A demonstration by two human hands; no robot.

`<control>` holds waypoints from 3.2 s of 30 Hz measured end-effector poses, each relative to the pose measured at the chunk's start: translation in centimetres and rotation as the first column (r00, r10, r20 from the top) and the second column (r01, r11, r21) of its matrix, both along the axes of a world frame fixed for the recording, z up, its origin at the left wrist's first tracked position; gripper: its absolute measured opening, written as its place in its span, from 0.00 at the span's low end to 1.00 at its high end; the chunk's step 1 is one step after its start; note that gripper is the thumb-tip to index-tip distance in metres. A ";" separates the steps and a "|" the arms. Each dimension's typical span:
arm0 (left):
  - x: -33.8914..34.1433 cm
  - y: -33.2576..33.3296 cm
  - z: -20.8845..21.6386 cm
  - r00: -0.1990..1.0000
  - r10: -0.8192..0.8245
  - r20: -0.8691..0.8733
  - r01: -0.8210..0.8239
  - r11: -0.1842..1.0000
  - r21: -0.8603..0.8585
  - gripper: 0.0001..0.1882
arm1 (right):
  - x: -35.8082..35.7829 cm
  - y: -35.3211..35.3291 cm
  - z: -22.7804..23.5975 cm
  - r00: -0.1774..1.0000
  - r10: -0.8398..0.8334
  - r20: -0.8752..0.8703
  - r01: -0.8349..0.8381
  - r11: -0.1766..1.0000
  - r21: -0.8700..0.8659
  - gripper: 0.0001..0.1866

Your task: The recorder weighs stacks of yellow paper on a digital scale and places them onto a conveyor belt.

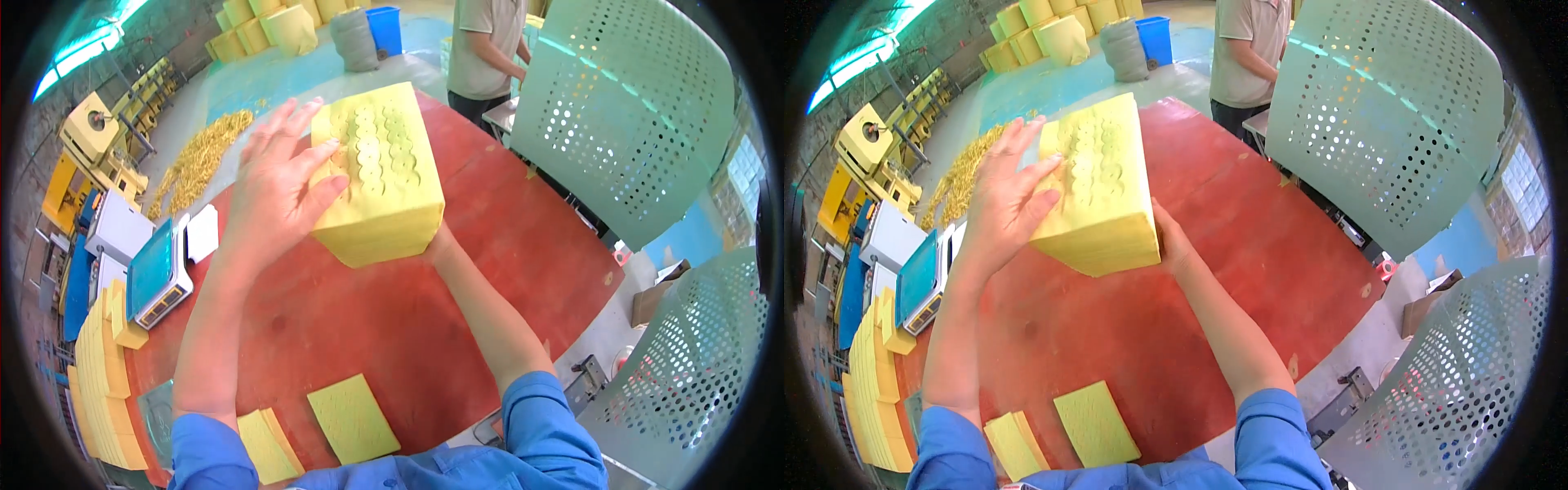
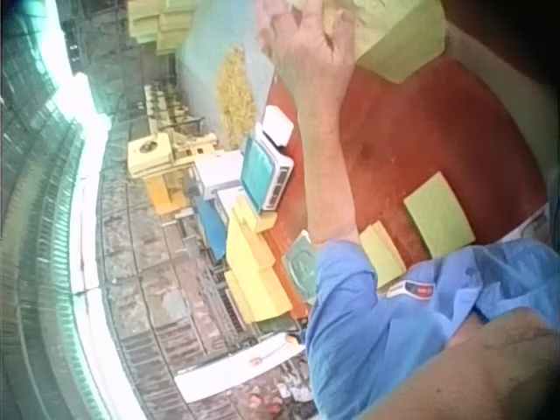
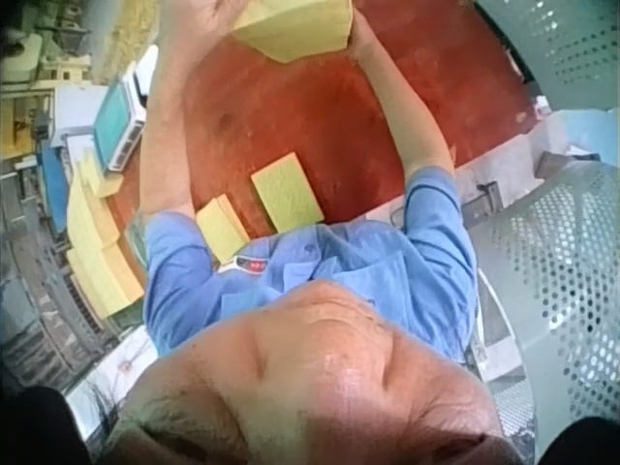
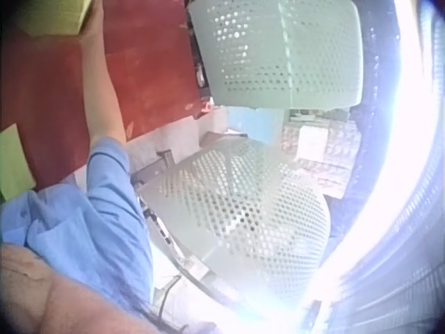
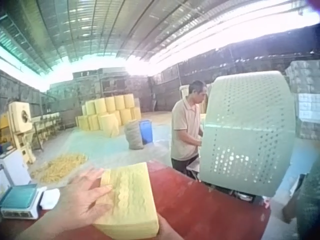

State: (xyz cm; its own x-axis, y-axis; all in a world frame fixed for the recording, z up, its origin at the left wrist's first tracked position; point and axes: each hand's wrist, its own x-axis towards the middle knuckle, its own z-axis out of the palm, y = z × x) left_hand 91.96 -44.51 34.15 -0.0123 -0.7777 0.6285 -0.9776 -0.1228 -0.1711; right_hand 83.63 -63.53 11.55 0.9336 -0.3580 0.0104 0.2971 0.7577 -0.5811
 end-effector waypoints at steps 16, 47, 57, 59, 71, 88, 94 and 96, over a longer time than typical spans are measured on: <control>6.6 -9.2 -6.4 0.851 0.090 -0.517 0.061 0.962 0.267 0.23 | -5.1 -8.7 -1.0 0.675 -0.643 -0.361 0.064 0.538 -0.840 0.21; 9.9 -22.9 -7.4 0.989 0.143 0.047 -0.151 0.953 0.262 0.51 | 3.5 -8.9 -4.5 0.702 -0.614 0.361 -0.187 -0.648 -0.739 0.12; 11.9 28.0 -4.8 0.995 0.095 0.022 -0.096 0.994 0.050 0.18 | -5.6 -6.4 -8.2 0.774 -0.626 0.096 -0.423 -0.623 -0.657 0.22; 13.2 44.1 -5.7 0.854 0.459 0.246 -0.449 0.888 -0.096 0.22 | -5.4 -6.4 -6.2 0.737 -0.639 -0.221 -0.607 -0.481 -0.632 0.21; 6.1 100.6 -10.0 -0.608 0.762 -0.223 -0.570 -0.223 0.791 0.30 | -7.9 59.1 9.8 0.691 0.667 -0.278 -0.462 0.111 -0.880 0.20; 37.4 102.5 -16.4 0.067 0.974 -0.218 -0.870 0.164 0.465 0.49 | -2.2 98.5 -3.2 0.798 0.599 -0.071 -0.073 -0.021 -0.997 0.21; 36.5 102.0 -17.6 0.218 0.966 -0.141 -0.782 0.259 0.567 0.53 | -2.0 99.1 -2.1 0.875 0.485 -0.002 0.050 -0.096 -0.994 0.22; 33.4 100.2 -18.3 0.264 0.950 -0.167 -0.786 0.312 0.534 0.54 | -2.5 98.7 -3.8 0.885 0.464 0.029 0.075 -0.081 -0.994 0.21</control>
State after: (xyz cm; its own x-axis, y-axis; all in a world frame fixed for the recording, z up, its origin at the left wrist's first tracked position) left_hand 125.40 55.71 15.81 0.9595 -0.2603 0.1074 -0.2569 -0.9654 -0.0442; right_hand 81.15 35.17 7.76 0.7949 0.4714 0.3820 0.5867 -0.4365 -0.6822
